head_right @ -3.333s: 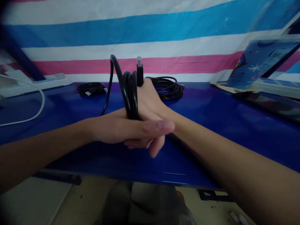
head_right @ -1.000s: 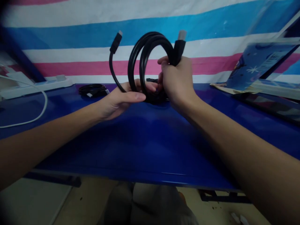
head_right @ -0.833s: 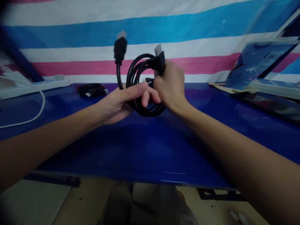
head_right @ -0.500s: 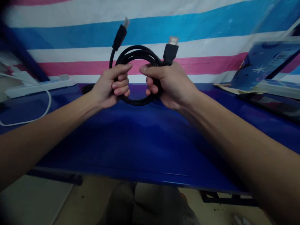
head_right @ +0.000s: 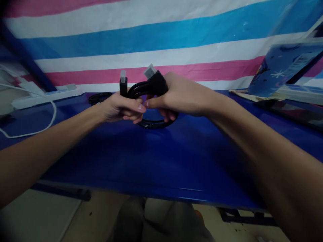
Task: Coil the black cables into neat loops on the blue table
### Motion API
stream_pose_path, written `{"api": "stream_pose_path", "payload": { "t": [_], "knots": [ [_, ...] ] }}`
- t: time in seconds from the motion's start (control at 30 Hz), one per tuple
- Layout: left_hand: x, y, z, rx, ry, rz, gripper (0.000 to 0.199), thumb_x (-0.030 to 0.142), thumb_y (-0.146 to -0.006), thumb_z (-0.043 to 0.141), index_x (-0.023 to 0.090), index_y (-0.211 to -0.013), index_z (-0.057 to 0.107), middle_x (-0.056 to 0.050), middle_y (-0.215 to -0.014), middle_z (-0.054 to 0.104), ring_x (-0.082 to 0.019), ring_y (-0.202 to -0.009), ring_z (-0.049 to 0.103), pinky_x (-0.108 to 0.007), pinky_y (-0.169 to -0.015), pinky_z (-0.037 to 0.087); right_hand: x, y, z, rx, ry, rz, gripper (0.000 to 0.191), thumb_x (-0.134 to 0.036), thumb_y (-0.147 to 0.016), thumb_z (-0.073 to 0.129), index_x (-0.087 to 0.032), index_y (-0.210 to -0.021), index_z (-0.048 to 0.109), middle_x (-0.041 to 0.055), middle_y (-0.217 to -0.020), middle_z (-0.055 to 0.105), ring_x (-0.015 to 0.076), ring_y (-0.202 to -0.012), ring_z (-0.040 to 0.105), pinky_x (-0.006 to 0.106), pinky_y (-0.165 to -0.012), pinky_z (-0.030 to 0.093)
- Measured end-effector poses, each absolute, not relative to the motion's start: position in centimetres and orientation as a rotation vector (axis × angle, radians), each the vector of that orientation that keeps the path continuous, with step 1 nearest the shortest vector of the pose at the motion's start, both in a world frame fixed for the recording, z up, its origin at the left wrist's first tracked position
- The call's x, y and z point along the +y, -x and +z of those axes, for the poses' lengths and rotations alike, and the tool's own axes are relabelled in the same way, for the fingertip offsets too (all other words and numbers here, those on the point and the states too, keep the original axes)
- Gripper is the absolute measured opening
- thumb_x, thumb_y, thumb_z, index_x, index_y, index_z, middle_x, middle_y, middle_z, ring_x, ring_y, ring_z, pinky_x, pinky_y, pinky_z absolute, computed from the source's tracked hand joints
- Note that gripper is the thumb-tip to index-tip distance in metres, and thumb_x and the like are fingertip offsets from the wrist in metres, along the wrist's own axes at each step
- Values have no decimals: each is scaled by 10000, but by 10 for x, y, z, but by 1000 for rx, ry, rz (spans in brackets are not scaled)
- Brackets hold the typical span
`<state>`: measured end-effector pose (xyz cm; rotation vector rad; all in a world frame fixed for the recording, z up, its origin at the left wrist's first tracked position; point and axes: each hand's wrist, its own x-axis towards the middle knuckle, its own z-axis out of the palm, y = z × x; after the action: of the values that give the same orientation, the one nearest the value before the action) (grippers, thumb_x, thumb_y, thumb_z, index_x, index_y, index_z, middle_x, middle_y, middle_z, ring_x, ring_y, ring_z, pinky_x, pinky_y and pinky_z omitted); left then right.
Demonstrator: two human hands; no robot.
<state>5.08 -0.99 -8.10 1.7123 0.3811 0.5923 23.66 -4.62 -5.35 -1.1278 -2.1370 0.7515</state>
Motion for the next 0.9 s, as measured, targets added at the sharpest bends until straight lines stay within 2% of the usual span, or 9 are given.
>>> {"api": "stream_pose_path", "payload": {
  "t": [0.1, 0.23, 0.37, 0.47, 0.53, 0.6, 0.7, 0.8, 0.9],
  "knots": [
    [-4, -54, -88, 448, -1623, 692, 376, 208, -688, 623, 188, -401, 380, 81, -335, 232, -31, -300, 227, -217, -382, 322, -39, -237, -64, -2033, 973, 1085, 83, -174, -715, 702, -127, -741, 638, 14, -559, 579, 123, -454, 560, 229, -421, 483],
    [1, -56, -94, 466, -1609, 847, 352, 189, -674, 641, 186, -414, 404, 87, -328, 252, -31, -291, 225, -209, -365, 299, -25, -243, -77, -1831, 884, 1350, 230, -177, -676, 700, -134, -890, 628, 18, -644, 600, 111, -488, 556, 237, -470, 496],
    [0, -52, -92, 412, -1652, 729, 341, 237, -744, 631, 191, -447, 468, 70, -325, 319, -61, -294, 322, -232, -447, 403, -18, -244, -83, -1856, 943, 1174, 167, -159, -740, 627, -126, -903, 620, 15, -596, 571, 103, -467, 518, 226, -453, 440],
    [-7, -52, -88, 324, -1769, 390, 424, 341, -789, 610, 197, -412, 481, 5, -366, 437, -132, -432, 541, -286, -678, 510, -15, -240, -88, -1806, 1020, 905, 48, -109, -794, 569, -150, -806, 591, 19, -619, 582, 104, -527, 545, 220, -506, 451],
    [-14, -54, -87, 309, -1840, 201, 401, 341, -770, 638, 190, -417, 521, -16, -411, 487, -145, -473, 559, -303, -714, 513, -11, -238, -93, -1767, 1003, 776, 133, -61, -807, 533, -166, -729, 558, 14, -639, 581, 93, -575, 549, 205, -542, 456],
    [-17, -57, -87, 307, -1849, 163, 386, 318, -756, 658, 190, -415, 530, 2, -391, 447, -129, -428, 511, -303, -671, 508, -7, -237, -97, -1745, 969, 725, 167, -49, -810, 523, -174, -700, 539, 12, -657, 586, 93, -603, 554, 206, -568, 465],
    [-12, -59, -90, 355, -1715, 396, 495, 300, -794, 613, 211, -363, 388, 51, -322, 287, -85, -329, 394, -281, -616, 488, -6, -235, -101, -1657, 955, 851, 89, -125, -818, 572, -172, -746, 549, -7, -605, 549, 88, -527, 518, 224, -536, 450],
    [5, -58, -95, 516, -1496, 799, 479, 238, -791, 573, 226, -413, 279, 94, -343, 187, -40, -289, 208, -247, -480, 425, -16, -226, -98, -1550, 916, 1052, 66, -186, -830, 581, -172, -892, 563, -82, -463, 366, 66, -370, 314, 237, -449, 378],
    [19, -56, -99, 637, -1402, 1040, 342, 179, -754, 553, 215, -494, 334, 107, -391, 202, -36, -307, 181, -227, -420, 372, -33, -212, -89, -1569, 863, 1173, 32, -187, -871, 515, -166, -866, 539, -101, -404, 260, 59, -353, 201, 230, -416, 294]
  ]
}}
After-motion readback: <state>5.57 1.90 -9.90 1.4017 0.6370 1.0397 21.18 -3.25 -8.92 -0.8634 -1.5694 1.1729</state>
